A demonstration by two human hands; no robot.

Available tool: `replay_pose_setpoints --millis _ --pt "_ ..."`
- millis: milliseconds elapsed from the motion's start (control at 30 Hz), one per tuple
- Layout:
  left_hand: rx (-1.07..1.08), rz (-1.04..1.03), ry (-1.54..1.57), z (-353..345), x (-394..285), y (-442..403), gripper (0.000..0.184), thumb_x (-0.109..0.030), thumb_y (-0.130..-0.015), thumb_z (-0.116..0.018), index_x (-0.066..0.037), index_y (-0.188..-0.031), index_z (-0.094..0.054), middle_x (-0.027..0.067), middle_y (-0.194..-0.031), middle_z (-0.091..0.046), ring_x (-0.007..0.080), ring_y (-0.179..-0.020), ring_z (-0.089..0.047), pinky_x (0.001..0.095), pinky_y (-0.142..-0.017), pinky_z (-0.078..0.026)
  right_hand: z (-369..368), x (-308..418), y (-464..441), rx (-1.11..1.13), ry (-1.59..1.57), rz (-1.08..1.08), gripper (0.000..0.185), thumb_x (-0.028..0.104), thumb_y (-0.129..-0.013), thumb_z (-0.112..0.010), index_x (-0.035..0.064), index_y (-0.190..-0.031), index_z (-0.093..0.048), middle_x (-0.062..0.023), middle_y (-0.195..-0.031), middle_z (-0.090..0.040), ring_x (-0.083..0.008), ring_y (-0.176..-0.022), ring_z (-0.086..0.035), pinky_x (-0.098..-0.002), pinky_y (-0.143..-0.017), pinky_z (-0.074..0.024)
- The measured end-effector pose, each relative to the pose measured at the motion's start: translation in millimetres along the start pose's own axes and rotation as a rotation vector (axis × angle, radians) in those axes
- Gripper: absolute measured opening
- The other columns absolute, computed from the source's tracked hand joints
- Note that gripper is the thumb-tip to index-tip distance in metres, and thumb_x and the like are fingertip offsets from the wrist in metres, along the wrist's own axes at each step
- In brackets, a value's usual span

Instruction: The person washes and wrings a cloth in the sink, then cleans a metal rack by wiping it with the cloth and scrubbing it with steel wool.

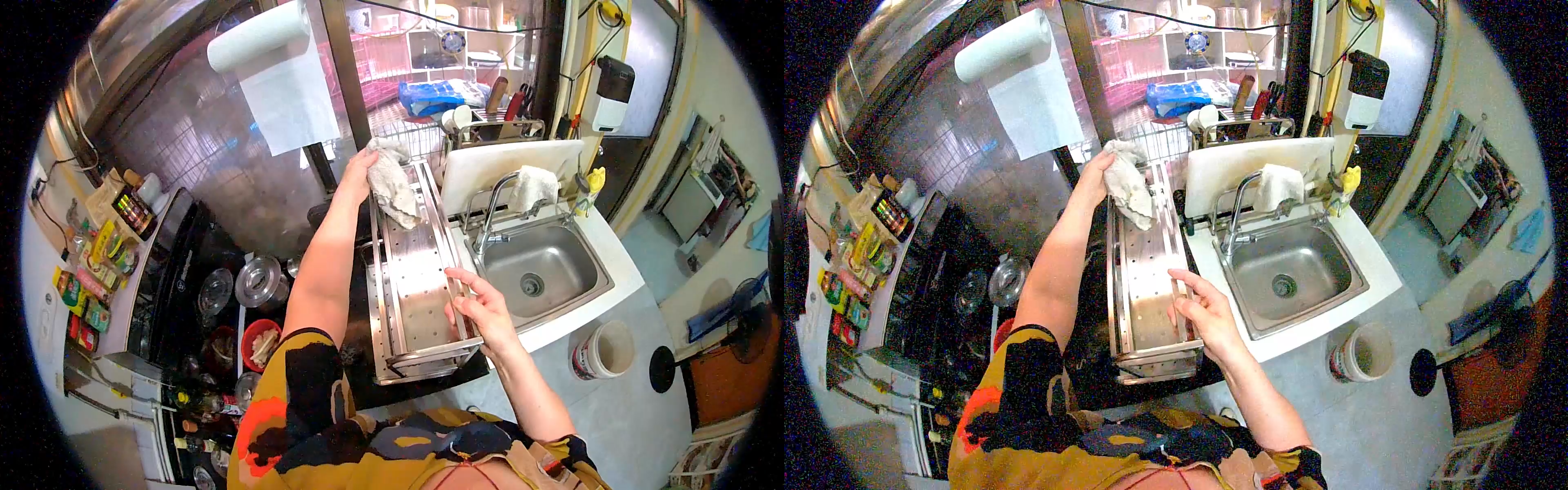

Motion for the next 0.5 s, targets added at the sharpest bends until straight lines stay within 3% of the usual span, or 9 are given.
replay_pose_setpoints --millis 267,367,500 --pt "-0.211 -0.03 0.249 20 1 19 0.029 -0.015 -0.093 -0.046 -0.003 -0.119 -0.048 0.0116 -0.115 -0.058 0.0253 -0.106 -0.056 0.0393 -0.094 -0.044 -3 3 0 -0.033 0.0 -0.003 0.048 0.009 -0.085 -0.054 0.0073 -0.132 -0.044 -0.0052 -0.069 -0.059 -0.0094 -0.054 -0.053 -0.0232 -0.049 -0.0436" --pt "-0.105 0.005 0.294 30 7 11 0.031 -0.018 -0.093 -0.046 -0.003 -0.119 -0.048 0.0122 -0.118 -0.056 0.0254 -0.108 -0.055 0.0398 -0.094 -0.044 -2 3 0 -0.042 -0.003 -0.014 0.049 0.008 -0.085 -0.054 0.007 -0.133 -0.043 -0.0058 -0.069 -0.059 -0.0098 -0.055 -0.053 -0.0235 -0.049 -0.0442" --pt "-0.195 0.024 0.403 29 7 14 0.033 -0.017 -0.092 -0.043 0.001 -0.118 -0.052 0.0141 -0.114 -0.059 0.0286 -0.109 -0.055 0.0437 -0.095 -0.043 -2 7 0 -0.013 -0.012 -0.038 0.05 0.007 -0.084 -0.054 0.0069 -0.133 -0.043 -0.0061 -0.07 -0.059 -0.0102 -0.056 -0.054 -0.0234 -0.051 -0.0449"
Point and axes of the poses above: each hand's wrist, its own y-axis away from the middle knuckle, its own z-axis out of the back of the hand, x = y × z, the point moved 4 cm from there along -y, towards the middle knuckle
